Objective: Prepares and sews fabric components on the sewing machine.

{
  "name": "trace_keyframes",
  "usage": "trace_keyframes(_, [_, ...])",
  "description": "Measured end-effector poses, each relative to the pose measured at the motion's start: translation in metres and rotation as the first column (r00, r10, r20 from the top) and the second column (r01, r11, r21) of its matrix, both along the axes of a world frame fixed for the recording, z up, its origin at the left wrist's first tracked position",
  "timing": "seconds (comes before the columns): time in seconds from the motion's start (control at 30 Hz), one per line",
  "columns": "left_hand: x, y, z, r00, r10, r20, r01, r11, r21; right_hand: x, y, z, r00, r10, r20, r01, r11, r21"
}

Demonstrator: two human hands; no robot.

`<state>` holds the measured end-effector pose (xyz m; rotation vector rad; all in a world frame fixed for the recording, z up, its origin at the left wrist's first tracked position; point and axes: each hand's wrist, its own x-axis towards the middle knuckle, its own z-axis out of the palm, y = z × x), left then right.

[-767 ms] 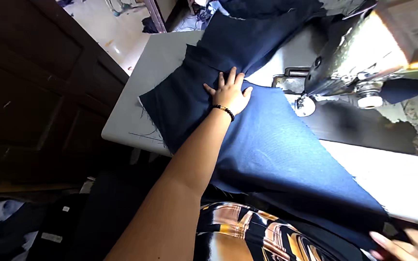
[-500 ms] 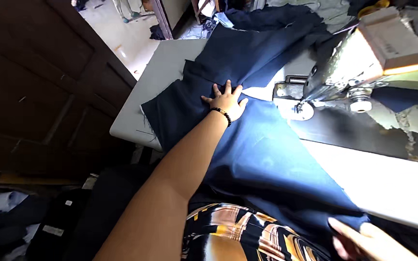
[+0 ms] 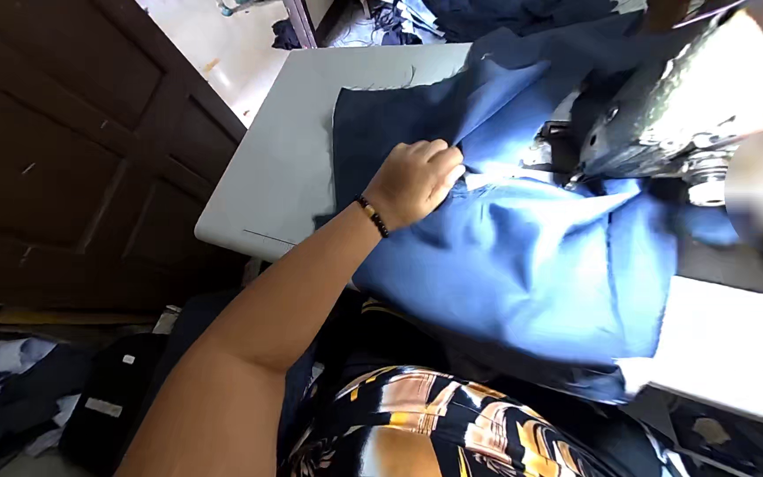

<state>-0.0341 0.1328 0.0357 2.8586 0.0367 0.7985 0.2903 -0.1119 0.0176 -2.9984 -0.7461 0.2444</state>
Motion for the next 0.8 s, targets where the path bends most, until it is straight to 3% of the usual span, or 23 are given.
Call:
trace_keyframes(0.03, [-0.012, -0.005, -0.007, 1.000, -0.003, -0.031, 0.003, 1.000, -0.013, -0.005, -0.004, -0.016, 0.992, 0.066, 0.108, -0.077, 0.992, 0.101])
trace_keyframes(0.07, [-0.026, -0.016, -0.014, 0.985, 0.051, -0.167, -0.057, 0.998, -0.027, -0.014, -0.004, -0.017, 0.984, 0.113, 0.138, -0.131, 0.983, 0.132])
trace_keyframes(0.13, [-0.044, -0.050, -0.024, 0.851, 0.236, -0.469, -0.285, 0.958, -0.037, -0.036, 0.001, 0.008, 0.997, 0.078, -0.006, -0.077, 0.992, 0.096])
trace_keyframes(0.2, [-0.045, -0.089, -0.023, 0.692, 0.359, -0.626, -0.481, 0.876, -0.029, -0.037, 0.007, 0.022, 1.000, -0.018, -0.007, 0.018, 0.998, 0.055])
trace_keyframes(0.27, [-0.043, -0.120, -0.011, 0.558, 0.311, -0.770, -0.528, 0.848, -0.040, -0.028, 0.002, 0.018, 0.996, -0.056, 0.069, 0.053, 0.997, 0.047])
trace_keyframes(0.3, [-0.042, -0.127, -0.005, 0.532, 0.264, -0.804, -0.505, 0.861, -0.052, -0.023, -0.006, 0.009, 0.988, -0.006, 0.155, -0.007, 0.997, 0.081])
trace_keyframes(0.37, [-0.042, -0.124, 0.001, 0.603, 0.229, -0.764, -0.405, 0.913, -0.045, -0.031, -0.027, -0.006, 0.930, 0.171, 0.326, -0.237, 0.956, 0.174])
trace_keyframes(0.43, [-0.041, -0.105, -0.005, 0.801, 0.201, -0.564, -0.247, 0.969, -0.004, -0.090, -0.034, 0.018, 0.873, 0.332, 0.357, -0.432, 0.866, 0.252])
trace_keyframes(0.5, [-0.037, -0.090, -0.018, 0.887, 0.123, -0.446, -0.135, 0.991, 0.005, -0.132, -0.039, 0.012, 0.843, 0.425, 0.330, -0.514, 0.817, 0.262])
trace_keyframes(0.63, [-0.029, -0.121, -0.026, 0.789, 0.171, -0.590, -0.241, 0.970, -0.041, -0.123, -0.061, -0.031, 0.890, 0.417, 0.184, -0.453, 0.852, 0.262])
trace_keyframes(0.73, [-0.021, -0.162, -0.023, 0.707, 0.196, -0.680, -0.299, 0.953, -0.036, -0.086, -0.069, -0.017, 0.933, 0.341, 0.114, -0.357, 0.914, 0.190])
trace_keyframes(0.8, [-0.016, -0.168, -0.024, 0.738, 0.193, -0.646, -0.273, 0.962, -0.025, -0.087, -0.066, 0.001, 0.952, 0.282, 0.123, -0.303, 0.929, 0.213])
